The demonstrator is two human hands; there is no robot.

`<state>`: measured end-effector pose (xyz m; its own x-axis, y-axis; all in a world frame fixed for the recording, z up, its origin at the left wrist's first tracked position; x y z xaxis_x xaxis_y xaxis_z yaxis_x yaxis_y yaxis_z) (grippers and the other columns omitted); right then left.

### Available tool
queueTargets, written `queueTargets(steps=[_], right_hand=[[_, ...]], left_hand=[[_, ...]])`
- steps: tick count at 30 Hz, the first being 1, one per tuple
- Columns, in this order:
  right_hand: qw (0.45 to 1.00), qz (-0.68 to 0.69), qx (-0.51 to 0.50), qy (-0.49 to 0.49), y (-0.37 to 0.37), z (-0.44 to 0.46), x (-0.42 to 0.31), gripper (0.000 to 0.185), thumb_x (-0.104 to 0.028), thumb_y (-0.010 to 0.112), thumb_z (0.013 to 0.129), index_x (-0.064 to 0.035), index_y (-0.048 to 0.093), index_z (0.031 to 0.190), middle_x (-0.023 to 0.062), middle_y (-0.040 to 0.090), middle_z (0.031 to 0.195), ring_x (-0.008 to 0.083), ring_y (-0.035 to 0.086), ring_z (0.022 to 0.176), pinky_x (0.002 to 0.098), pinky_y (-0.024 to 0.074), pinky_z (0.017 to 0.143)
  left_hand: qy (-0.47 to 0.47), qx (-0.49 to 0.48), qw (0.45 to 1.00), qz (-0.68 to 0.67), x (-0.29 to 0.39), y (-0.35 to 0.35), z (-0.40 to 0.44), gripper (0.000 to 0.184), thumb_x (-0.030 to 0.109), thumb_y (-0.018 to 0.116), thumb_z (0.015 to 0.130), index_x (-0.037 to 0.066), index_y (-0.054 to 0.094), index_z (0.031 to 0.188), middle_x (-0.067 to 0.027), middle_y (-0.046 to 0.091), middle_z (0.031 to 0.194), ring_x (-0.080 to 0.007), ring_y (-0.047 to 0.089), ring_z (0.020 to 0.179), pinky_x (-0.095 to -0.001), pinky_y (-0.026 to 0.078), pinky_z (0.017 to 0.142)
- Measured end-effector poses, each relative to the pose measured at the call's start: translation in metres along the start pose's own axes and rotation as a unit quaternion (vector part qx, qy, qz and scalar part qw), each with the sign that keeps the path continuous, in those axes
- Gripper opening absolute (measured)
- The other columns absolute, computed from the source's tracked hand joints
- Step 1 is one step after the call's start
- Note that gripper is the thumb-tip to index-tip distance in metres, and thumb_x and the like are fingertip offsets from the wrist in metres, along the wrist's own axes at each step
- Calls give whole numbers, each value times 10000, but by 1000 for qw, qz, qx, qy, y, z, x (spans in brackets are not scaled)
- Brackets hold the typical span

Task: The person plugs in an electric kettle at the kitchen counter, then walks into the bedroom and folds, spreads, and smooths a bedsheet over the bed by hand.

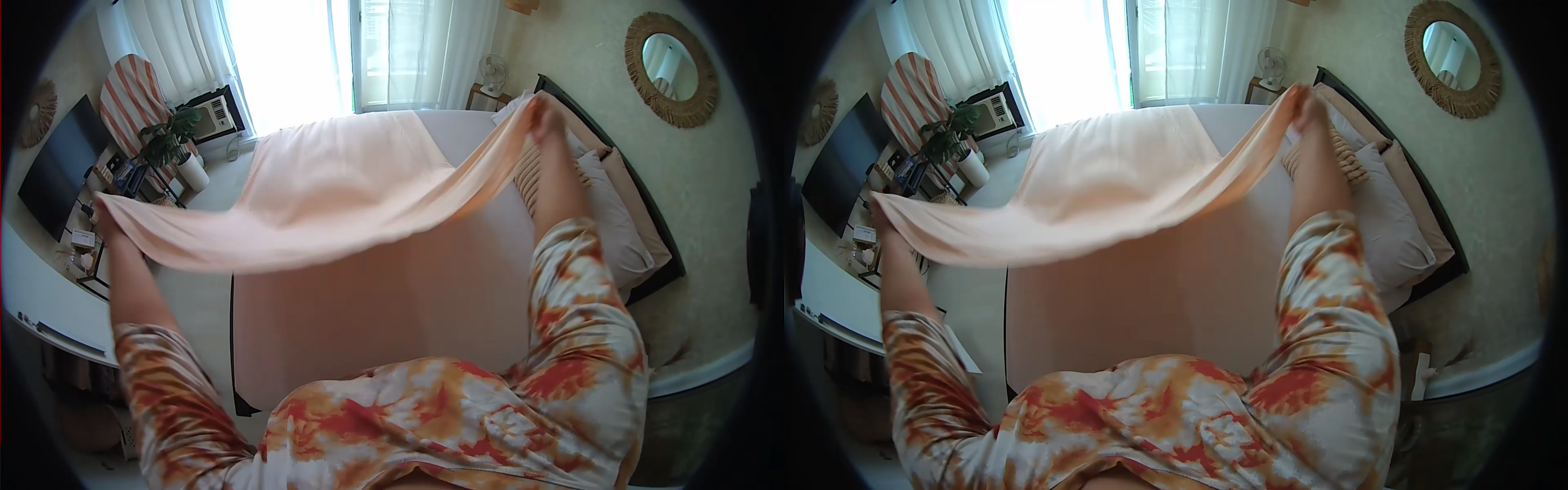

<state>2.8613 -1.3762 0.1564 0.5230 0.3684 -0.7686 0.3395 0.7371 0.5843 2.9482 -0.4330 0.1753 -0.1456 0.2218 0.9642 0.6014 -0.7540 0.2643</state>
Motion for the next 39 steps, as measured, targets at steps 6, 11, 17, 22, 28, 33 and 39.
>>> queueTargets(steps=[6,11,17,22,28,33,39], right_hand=[[979,62,82,-175,48,-21,-221,296,-280,299,970,-224,589,957,41,620,1074,260,526,1065,521,298,942],[976,95,23,-197,59,-39,-235,240,-238,322,949,-154,528,861,77,602,1046,282,485,1108,542,279,960],[960,118,-5,-255,71,-44,-236,276,-185,330,917,-102,483,703,107,602,957,311,520,1017,581,303,954],[952,148,-66,-259,41,-51,-257,291,-163,305,908,-104,482,686,119,600,931,300,527,1016,609,299,967],[980,27,52,-188,-7,-113,-244,294,-196,317,933,-65,567,850,168,598,1111,329,540,1078,535,391,946],[995,17,-79,-66,-59,-181,-230,235,-179,394,918,-70,542,771,125,621,1004,282,575,942,443,472,826],[999,-20,36,-11,-143,-264,-213,308,-302,425,954,-77,588,819,107,630,1008,229,589,964,395,490,771]], left_hand=[[202,-283,900,-264,179,-47,115,306,369,538,801,88,589,913,-169,625,974,-346,619,880,-516,472,852],[228,-272,889,-288,203,-47,123,204,276,516,813,93,601,789,-171,633,951,-371,616,891,-595,433,889],[271,-143,919,-250,199,-8,50,284,270,357,919,73,524,1037,-161,589,1112,-365,584,999,-575,422,921],[260,-142,920,-255,193,-13,44,299,317,406,899,82,544,1022,-149,587,1122,-336,571,1044,-567,409,937],[210,-241,904,-285,183,-71,135,215,339,547,816,137,618,825,-102,638,1027,-319,600,999,-548,410,943],[171,-476,810,-295,152,-110,126,326,380,648,759,106,624,934,-135,608,1087,-332,551,1072,-557,368,987],[60,-301,926,-218,92,-221,94,367,302,556,862,31,548,1109,-153,554,1186,-299,488,1155,-485,354,1008]])
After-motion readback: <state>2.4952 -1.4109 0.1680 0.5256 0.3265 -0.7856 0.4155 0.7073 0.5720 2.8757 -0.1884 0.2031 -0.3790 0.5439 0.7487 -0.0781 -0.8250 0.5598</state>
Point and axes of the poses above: each hand's wrist, its own z-axis towards the middle knuckle, its own y-axis out of the palm, x = y × z, the point moved 4 cm from there along z, towards the middle knuckle
